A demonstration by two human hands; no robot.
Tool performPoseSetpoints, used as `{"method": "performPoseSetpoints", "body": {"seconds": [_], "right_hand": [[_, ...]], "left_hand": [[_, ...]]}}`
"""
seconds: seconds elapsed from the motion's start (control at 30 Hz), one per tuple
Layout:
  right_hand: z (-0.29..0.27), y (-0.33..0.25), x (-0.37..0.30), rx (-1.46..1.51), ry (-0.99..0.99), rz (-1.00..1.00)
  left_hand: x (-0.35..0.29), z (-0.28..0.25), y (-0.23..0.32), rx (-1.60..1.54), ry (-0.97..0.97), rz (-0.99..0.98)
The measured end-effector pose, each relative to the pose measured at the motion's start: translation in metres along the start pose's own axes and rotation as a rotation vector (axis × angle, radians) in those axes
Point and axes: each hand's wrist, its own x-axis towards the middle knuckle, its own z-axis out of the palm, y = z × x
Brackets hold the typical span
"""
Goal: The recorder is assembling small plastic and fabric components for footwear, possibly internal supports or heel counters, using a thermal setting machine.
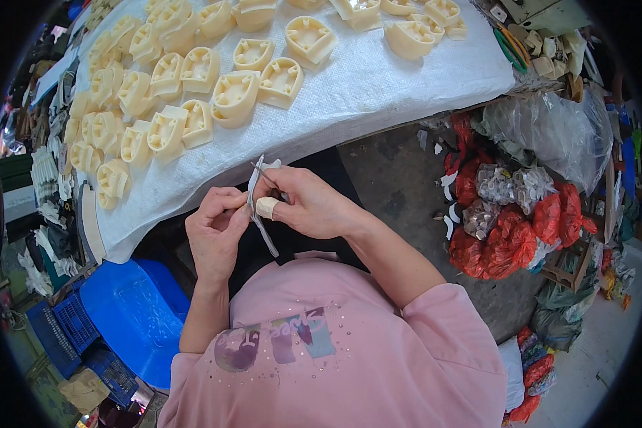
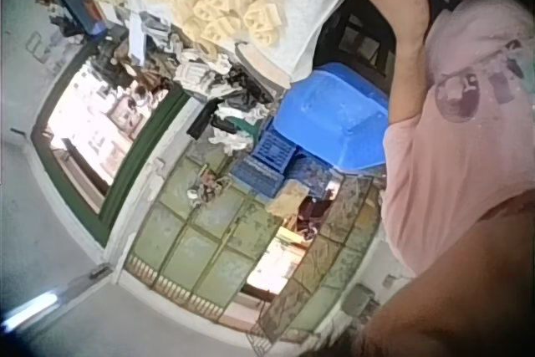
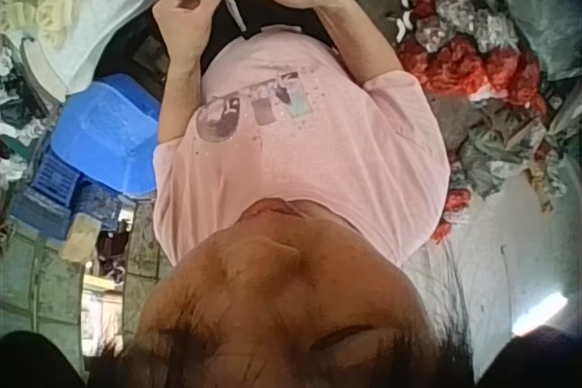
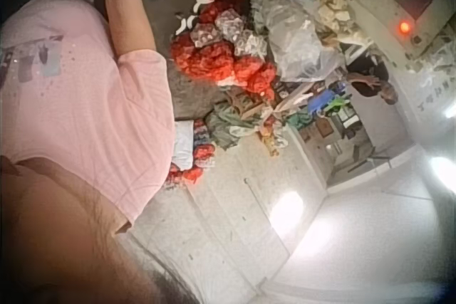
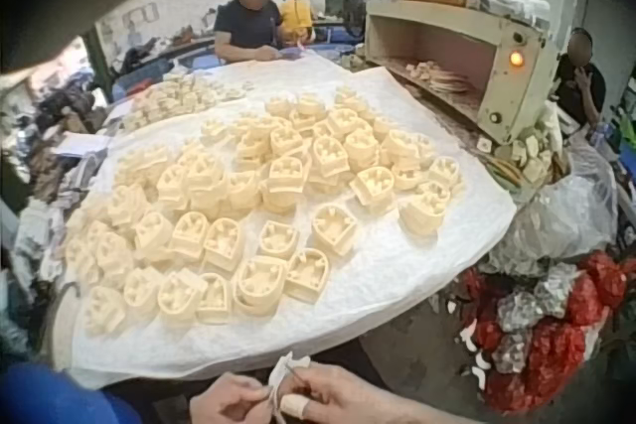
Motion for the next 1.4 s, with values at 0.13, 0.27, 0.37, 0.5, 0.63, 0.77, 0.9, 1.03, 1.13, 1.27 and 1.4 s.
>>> {"method": "performPoseSetpoints", "body": {"seconds": [0.13, 0.27, 0.37, 0.5, 0.63, 0.77, 0.9, 1.03, 1.13, 1.27, 1.4], "right_hand": [[-0.001, -0.010, -0.001, 0.216, -0.007, 0.139], [-0.001, -0.015, -0.002, 0.267, -0.025, 0.241], [0.002, -0.005, -0.003, 0.205, 0.003, 0.154], [0.004, -0.007, -0.003, 0.245, 0.012, 0.154], [0.006, -0.008, -0.002, -0.011, 0.058, 0.098], [0.008, -0.008, -0.001, -0.089, 0.088, 0.040], [0.008, -0.025, -0.002, -0.119, 0.118, 0.192], [0.007, -0.022, -0.002, -0.159, 0.160, 0.121], [0.008, -0.020, -0.002, -0.234, 0.159, 0.057], [0.007, -0.019, -0.002, -0.311, 0.159, -0.006], [0.006, -0.012, -0.003, -0.301, 0.157, -0.060]], "left_hand": [[0.000, -0.003, 0.000, 0.012, -0.026, 0.000], [-0.001, -0.004, 0.003, 0.006, -0.037, 0.013], [0.000, -0.008, 0.003, 0.071, -0.055, -0.015], [0.001, -0.009, 0.003, 0.111, -0.062, -0.001], [0.001, -0.006, 0.003, 0.069, -0.043, -0.028], [0.001, -0.007, -0.001, 0.064, -0.046, 0.000], [-0.001, -0.006, 0.001, 0.087, -0.036, 0.032], [0.000, -0.004, 0.005, 0.122, -0.040, 0.041], [0.000, -0.002, 0.003, 0.107, -0.031, 0.039], [-0.001, 0.001, 0.003, 0.053, -0.006, 0.013], [0.001, 0.000, 0.000, -0.019, -0.003, -0.011]]}}
